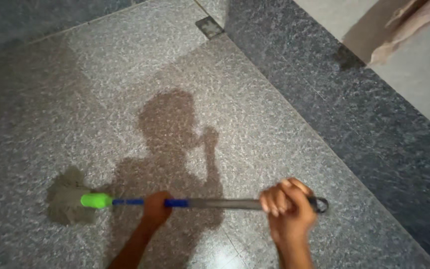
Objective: The person mops a tiled floor using a long-handled mop, moving it across the surface and around several buckets and a small container.
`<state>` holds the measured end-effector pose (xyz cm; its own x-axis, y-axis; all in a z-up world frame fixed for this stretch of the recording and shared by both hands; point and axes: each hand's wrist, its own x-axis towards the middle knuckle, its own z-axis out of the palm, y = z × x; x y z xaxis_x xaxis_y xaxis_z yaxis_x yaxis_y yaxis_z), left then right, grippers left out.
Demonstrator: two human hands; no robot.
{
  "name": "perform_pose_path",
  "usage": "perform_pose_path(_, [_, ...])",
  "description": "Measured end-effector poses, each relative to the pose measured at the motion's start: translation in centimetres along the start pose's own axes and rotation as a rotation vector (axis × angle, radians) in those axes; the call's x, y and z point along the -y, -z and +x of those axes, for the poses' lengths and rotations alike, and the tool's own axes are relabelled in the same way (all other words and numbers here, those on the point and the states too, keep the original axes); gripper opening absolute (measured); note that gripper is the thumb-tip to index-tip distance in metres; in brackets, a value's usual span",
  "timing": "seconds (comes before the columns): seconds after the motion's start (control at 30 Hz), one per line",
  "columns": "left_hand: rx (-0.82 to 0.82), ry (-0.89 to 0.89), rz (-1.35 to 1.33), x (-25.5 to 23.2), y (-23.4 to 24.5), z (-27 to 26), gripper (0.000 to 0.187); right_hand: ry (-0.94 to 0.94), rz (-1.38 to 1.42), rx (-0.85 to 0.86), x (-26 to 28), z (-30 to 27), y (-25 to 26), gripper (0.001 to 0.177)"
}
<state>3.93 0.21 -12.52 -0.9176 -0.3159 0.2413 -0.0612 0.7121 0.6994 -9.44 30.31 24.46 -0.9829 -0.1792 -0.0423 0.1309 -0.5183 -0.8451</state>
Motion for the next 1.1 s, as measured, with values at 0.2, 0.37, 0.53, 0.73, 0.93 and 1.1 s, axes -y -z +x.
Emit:
perform_pose_path(0.2, [-0.132, -0.156, -0.190, -10.8, 0.2, 3.3, 0.012, 0.060, 0.020, 0.026, 6.5, -3.0, 3.3, 0.039])
perform_pose_path(0.37, [-0.125, -0.195, -0.260, -11.4, 0.9, 10.0, 0.012, 0.072, -0.018, 0.142, 8.1, -2.1, 1.7, 0.041])
perform_pose_path(0.53, [-0.248, -0.255, -0.286, -8.1, 3.0, 15.2, 0.014, 0.197, -0.082, 0.215, 5.6, 1.7, -5.3, 0.035])
perform_pose_path(0.73, [-0.385, -0.193, -0.335, -0.7, 3.4, 20.6, 0.012, 0.175, 0.000, 0.286, 2.9, 10.1, -14.5, 0.036])
perform_pose_path(0.93, [-0.332, 0.065, -0.101, 4.3, 2.7, 24.1, 0.008, 0.102, -0.038, 0.305, 2.3, 16.4, -19.6, 0.036])
perform_pose_path(1.1, [-0.240, 0.050, -0.133, 4.1, 2.6, 23.6, 0.007, 0.081, -0.025, 0.264, 2.8, 17.5, -18.7, 0.038])
